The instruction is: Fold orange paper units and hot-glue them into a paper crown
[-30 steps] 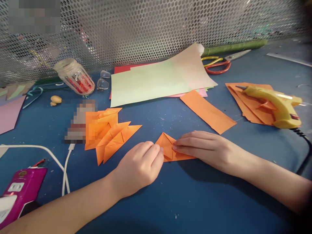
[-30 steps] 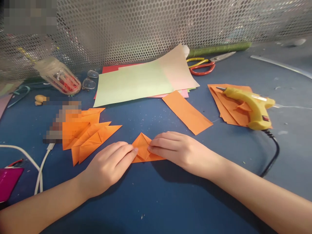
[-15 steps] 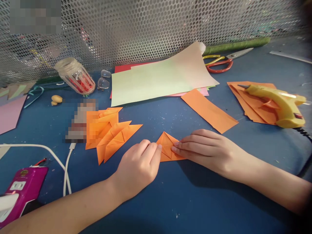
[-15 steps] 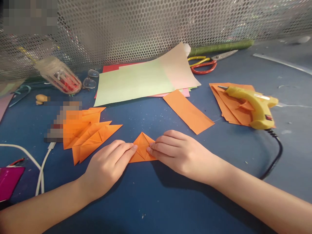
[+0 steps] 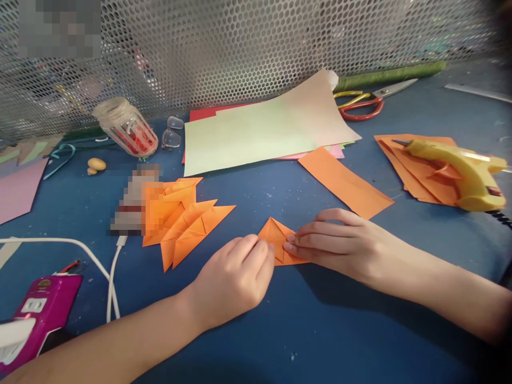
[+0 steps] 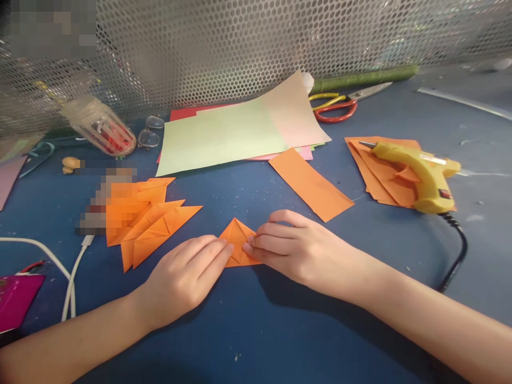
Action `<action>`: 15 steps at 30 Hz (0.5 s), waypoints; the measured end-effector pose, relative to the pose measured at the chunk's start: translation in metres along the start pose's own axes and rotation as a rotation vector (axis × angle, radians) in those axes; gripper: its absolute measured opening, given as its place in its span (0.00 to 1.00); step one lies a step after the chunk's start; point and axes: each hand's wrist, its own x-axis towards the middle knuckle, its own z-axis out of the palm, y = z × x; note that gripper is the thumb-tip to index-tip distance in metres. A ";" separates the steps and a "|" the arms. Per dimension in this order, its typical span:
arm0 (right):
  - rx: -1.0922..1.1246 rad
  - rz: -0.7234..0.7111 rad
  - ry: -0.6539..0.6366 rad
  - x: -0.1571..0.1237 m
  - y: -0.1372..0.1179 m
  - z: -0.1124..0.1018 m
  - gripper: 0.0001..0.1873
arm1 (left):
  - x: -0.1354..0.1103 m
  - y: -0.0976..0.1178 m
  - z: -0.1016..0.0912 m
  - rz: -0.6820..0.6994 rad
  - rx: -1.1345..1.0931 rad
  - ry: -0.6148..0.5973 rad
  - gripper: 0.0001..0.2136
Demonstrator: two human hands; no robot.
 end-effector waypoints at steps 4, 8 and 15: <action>-0.031 -0.042 0.024 0.004 0.001 -0.003 0.22 | 0.001 -0.001 0.000 0.030 -0.033 0.017 0.14; -0.053 -0.074 -0.010 0.012 -0.001 -0.009 0.19 | 0.004 -0.002 -0.001 0.013 -0.081 0.038 0.13; 0.055 0.055 0.058 0.008 -0.006 0.002 0.18 | 0.008 -0.004 -0.004 0.055 -0.172 0.044 0.13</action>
